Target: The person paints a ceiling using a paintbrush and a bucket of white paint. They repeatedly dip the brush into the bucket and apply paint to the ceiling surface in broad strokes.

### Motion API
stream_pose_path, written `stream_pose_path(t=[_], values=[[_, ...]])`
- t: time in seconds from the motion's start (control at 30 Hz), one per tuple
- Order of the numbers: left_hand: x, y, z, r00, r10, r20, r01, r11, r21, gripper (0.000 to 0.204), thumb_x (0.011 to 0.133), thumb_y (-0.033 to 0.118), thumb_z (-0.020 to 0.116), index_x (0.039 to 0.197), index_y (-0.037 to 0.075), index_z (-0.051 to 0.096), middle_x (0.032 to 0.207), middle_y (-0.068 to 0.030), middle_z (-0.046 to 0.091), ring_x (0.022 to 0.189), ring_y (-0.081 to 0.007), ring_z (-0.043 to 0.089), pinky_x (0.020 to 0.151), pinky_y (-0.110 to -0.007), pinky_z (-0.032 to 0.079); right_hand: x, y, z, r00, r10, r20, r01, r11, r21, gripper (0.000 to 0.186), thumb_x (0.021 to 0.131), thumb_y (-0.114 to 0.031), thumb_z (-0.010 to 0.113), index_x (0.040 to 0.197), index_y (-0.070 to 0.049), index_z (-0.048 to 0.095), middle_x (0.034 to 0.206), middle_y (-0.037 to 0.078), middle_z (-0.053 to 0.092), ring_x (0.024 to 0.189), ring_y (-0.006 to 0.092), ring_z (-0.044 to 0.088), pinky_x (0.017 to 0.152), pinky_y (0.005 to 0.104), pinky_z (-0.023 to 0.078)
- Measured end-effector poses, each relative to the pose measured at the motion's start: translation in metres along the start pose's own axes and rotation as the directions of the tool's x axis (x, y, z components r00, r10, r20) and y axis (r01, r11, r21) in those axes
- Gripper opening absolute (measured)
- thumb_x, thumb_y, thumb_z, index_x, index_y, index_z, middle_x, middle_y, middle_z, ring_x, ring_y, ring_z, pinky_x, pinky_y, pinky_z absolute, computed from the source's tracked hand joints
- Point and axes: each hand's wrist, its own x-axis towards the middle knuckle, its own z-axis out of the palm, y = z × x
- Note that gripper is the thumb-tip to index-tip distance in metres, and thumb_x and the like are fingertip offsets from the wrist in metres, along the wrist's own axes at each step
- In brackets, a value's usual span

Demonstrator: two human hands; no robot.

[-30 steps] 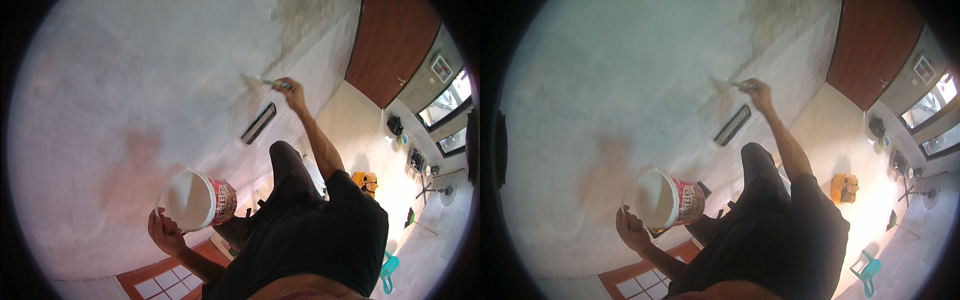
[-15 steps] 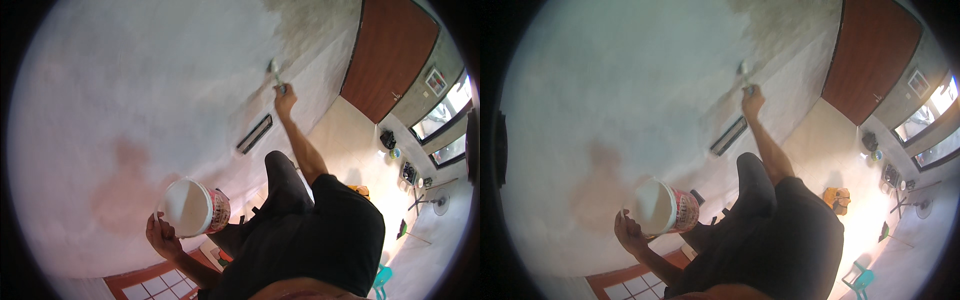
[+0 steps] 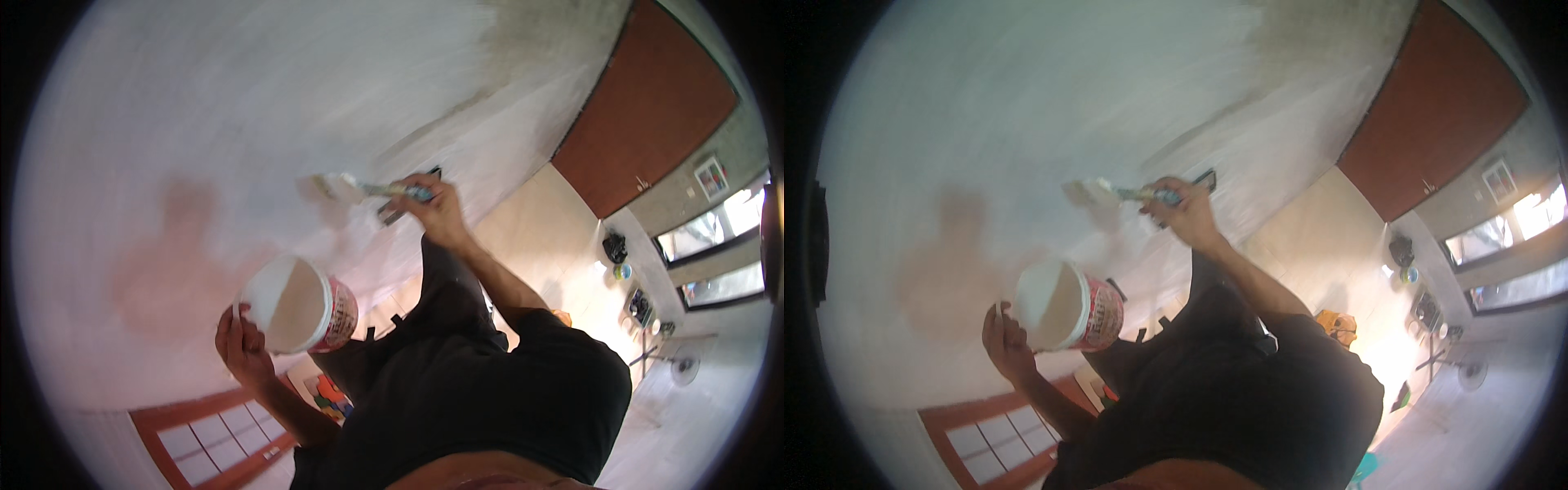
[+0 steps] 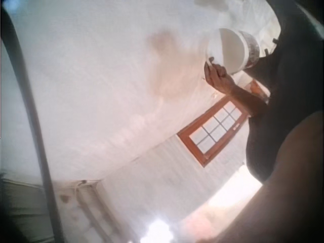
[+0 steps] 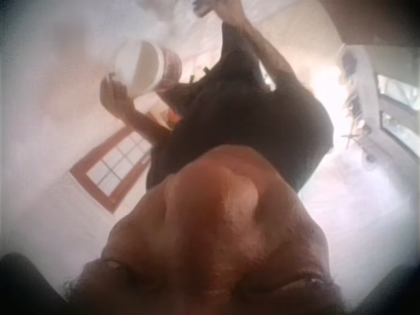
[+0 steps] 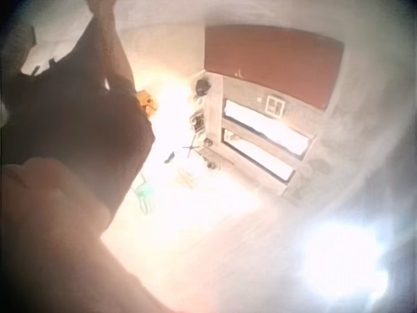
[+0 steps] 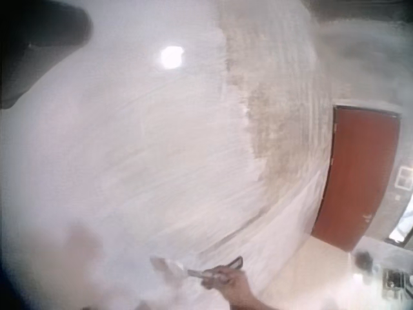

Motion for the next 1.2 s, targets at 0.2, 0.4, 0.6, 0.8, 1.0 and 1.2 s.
stream_pose_path(t=[0.2, 0.4, 0.6, 0.8, 1.0, 1.2], values=[[0.002, -0.004, 0.022, 0.992, -0.124, 0.019, 0.119, 0.980, 0.162, 0.025, 0.089, 0.008, 0.048, 0.103, -0.006, 0.065, 0.067, 0.0032, 0.045, 0.055, -0.0023, 0.033, 0.048, -0.020, 0.024, 0.001, -0.078, -0.014, 0.960, -0.131, 0.246, 0.157, 0.984, -0.087, 0.014, 0.082, 0.000, 0.070, 0.094, 0.006, 0.067, 0.082, 0.011, 0.069, 0.072, 0.0160, 0.067, 0.066, 0.0284, 0.054], [0.009, -0.010, 0.043, 0.963, -0.067, 0.262, 0.051, 0.997, 0.066, 0.029, 0.093, 0.008, 0.043, 0.105, -0.006, 0.065, 0.059, 0.0063, 0.037, 0.053, -0.0019, 0.027, 0.051, -0.020, 0.022, -0.020, -0.093, 0.015, 0.903, -0.217, 0.371, 0.232, 0.973, 0.004, 0.011, 0.082, 0.006, 0.065, 0.093, 0.008, 0.066, 0.084, 0.016, 0.069, 0.073, 0.0194, 0.067, 0.065, 0.0294, 0.055], [0.007, -0.010, 0.052, 0.955, -0.083, 0.285, 0.063, 0.995, 0.078, 0.031, 0.092, 0.009, 0.042, 0.105, -0.008, 0.064, 0.055, 0.0069, 0.032, 0.049, -0.0023, 0.025, 0.049, -0.021, 0.021, -0.022, -0.086, 0.050, 0.828, -0.173, 0.533, 0.292, 0.945, -0.147, 0.019, 0.083, 0.006, 0.065, 0.102, 0.010, 0.064, 0.094, 0.017, 0.069, 0.077, 0.0229, 0.069, 0.069, 0.0321, 0.057], [0.001, -0.009, 0.060, 0.939, -0.169, 0.301, 0.153, 0.985, 0.075, 0.027, 0.092, 0.004, 0.046, 0.109, -0.009, 0.063, 0.061, 0.0039, 0.041, 0.057, -0.0037, 0.033, 0.054, -0.022, 0.028, -0.020, -0.039, 0.098, 0.730, -0.031, 0.683, 0.471, 0.747, -0.470, 0.016, 0.078, -0.012, 0.068, 0.091, -0.001, 0.069, 0.075, 0.018, 0.067, 0.065, 0.0304, 0.067, 0.059, 0.0357, 0.052], [-0.010, -0.008, 0.076, 0.917, -0.171, 0.360, 0.171, 0.985, 0.032, 0.027, 0.093, 0.007, 0.049, 0.111, -0.007, 0.062, 0.063, 0.0027, 0.043, 0.057, -0.0047, 0.033, 0.052, -0.022, 0.024, -0.027, -0.008, 0.093, 0.648, 0.014, 0.761, 0.574, 0.648, -0.500, 0.015, 0.071, -0.008, 0.073, 0.084, -0.002, 0.067, 0.072, 0.015, 0.066, 0.063, 0.0355, 0.064, 0.057, 0.0405, 0.050], [-0.012, -0.008, 0.080, 0.891, -0.172, 0.421, 0.185, 0.983, 0.011, 0.027, 0.094, 0.010, 0.049, 0.110, -0.007, 0.062, 0.063, 0.0032, 0.042, 0.058, -0.0044, 0.032, 0.052, -0.022, 0.024, -0.029, 0.010, 0.091, 0.630, 0.060, 0.774, 0.619, 0.563, -0.548, 0.015, 0.072, -0.012, 0.070, 0.082, -0.001, 0.068, 0.071, 0.017, 0.066, 0.068, 0.0363, 0.065, 0.063, 0.0438, 0.054]])
